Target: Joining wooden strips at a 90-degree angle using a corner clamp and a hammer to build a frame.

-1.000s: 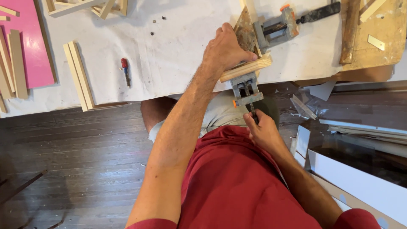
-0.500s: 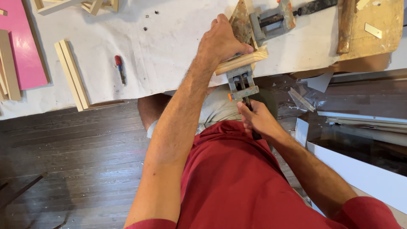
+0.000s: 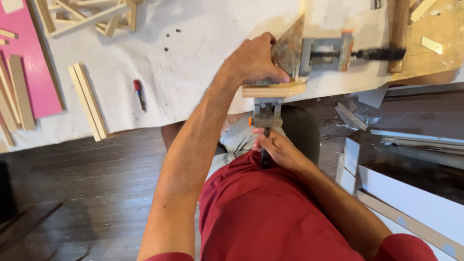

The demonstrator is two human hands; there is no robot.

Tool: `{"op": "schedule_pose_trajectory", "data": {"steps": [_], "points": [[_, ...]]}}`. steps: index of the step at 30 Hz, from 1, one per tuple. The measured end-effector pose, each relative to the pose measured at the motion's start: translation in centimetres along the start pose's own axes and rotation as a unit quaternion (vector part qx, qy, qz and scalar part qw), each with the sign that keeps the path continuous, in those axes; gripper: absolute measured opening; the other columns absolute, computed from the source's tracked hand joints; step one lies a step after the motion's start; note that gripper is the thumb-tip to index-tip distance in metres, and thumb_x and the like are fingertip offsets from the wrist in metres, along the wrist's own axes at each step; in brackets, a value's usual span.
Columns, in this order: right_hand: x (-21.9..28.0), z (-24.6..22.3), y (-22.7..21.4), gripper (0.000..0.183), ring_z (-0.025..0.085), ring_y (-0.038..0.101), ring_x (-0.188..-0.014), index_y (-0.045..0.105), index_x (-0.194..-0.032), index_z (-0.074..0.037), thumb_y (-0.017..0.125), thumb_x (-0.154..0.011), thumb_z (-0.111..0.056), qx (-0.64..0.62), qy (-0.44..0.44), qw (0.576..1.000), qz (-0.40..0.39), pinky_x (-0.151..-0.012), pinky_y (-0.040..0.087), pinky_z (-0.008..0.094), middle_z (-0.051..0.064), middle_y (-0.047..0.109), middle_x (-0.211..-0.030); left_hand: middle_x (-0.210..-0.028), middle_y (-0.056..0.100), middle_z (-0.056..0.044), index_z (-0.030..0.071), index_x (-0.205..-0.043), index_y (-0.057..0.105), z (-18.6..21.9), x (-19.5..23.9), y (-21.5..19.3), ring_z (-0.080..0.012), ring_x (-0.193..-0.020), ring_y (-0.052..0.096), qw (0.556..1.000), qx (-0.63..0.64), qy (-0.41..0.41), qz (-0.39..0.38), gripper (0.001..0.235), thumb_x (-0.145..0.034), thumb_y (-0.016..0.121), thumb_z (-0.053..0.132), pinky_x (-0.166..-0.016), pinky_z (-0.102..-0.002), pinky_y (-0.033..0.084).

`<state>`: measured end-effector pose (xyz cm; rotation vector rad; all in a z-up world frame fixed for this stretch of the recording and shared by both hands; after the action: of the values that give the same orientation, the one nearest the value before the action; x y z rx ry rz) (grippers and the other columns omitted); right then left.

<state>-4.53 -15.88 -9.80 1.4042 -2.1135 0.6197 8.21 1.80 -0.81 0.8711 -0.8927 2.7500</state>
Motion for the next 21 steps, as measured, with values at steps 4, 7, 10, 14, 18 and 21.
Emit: {"op": "schedule_pose_trajectory", "data": {"steps": [4,7,10,14,18,21], "points": [[2.6,-1.2,-5.5,0.049,0.032,0.068,-0.111,0.073,-0.115,-0.022,0.042,-0.101,-0.057,0.349,0.037,0.935,-0.051,-0.094,0.052,0.045,0.011,0.070,-0.125,-0.125,0.071,-0.010,0.001,-0.132,0.047,-0.4,-0.8,1.8,-0.0234,-0.107,0.076,0.998,0.025,0.011,-0.059,0.084,-0.067,0.094,0.027,-0.094,-0.035,0.066],[7.2,-6.4,-16.2,0.016,0.027,0.071,-0.076,0.079,-0.092,-0.018,0.075,-0.097,-0.033,0.226,-0.237,0.896,0.300,-0.073,0.054,0.034,0.005,0.069,-0.073,-0.133,0.067,-0.018,0.005,-0.140,0.053,-0.6,-0.6,1.7,-0.0432,-0.128,0.058,0.998,-0.055,0.008,-0.037,0.104,-0.057,0.096,0.049,-0.106,-0.053,0.049],[7.7,-9.2,-23.2,0.051,0.034,0.060,-0.124,0.072,-0.129,0.000,0.091,-0.092,-0.030,0.473,-0.233,0.760,0.380,-0.109,0.050,0.046,0.020,0.069,-0.129,-0.128,0.063,-0.011,0.002,-0.137,0.044,0.7,0.6,0.9,-0.0261,-0.122,0.054,0.998,0.007,-0.005,-0.068,0.092,-0.065,0.090,0.036,-0.098,-0.043,0.054],[3.6,-6.5,-27.0,0.055,0.031,0.064,-0.117,0.070,-0.139,-0.015,0.073,-0.093,-0.046,0.575,-0.129,0.770,0.245,-0.095,0.052,0.047,0.009,0.070,-0.128,-0.128,0.066,-0.013,0.001,-0.141,0.041,0.7,0.3,0.7,-0.0260,-0.116,0.062,0.995,0.040,-0.009,-0.088,0.089,-0.071,0.087,0.030,-0.098,-0.038,0.057],[3.0,-7.4,-26.9,0.032,0.028,0.069,-0.103,0.077,-0.127,-0.021,0.075,-0.100,-0.038,0.564,-0.238,0.756,0.231,-0.087,0.058,0.041,0.002,0.073,-0.113,-0.153,0.047,-0.024,0.003,-0.157,0.026,1.5,-2.1,-1.2,-0.0410,-0.142,0.046,0.990,0.115,0.033,-0.080,0.098,-0.084,0.076,0.046,-0.115,-0.054,0.040],[3.0,-7.0,-27.3,0.034,0.024,0.071,-0.111,0.078,-0.135,-0.020,0.073,-0.107,-0.038,0.550,-0.240,0.764,0.238,-0.085,0.058,0.039,0.003,0.071,-0.118,-0.143,0.058,-0.018,0.003,-0.146,0.041,3.1,-4.3,-3.3,-0.0282,-0.132,0.062,0.986,0.145,0.083,0.007,0.085,-0.090,0.040,0.067,-0.109,-0.046,0.052]]}}
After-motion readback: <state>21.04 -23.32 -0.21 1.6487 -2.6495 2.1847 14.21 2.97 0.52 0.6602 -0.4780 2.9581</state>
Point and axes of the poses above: each hand's wrist, its own x-axis away from the middle knuckle, its own y-axis out of the palm, z = x × y, the point moved 8 cm from there along -x, towards the middle knuckle
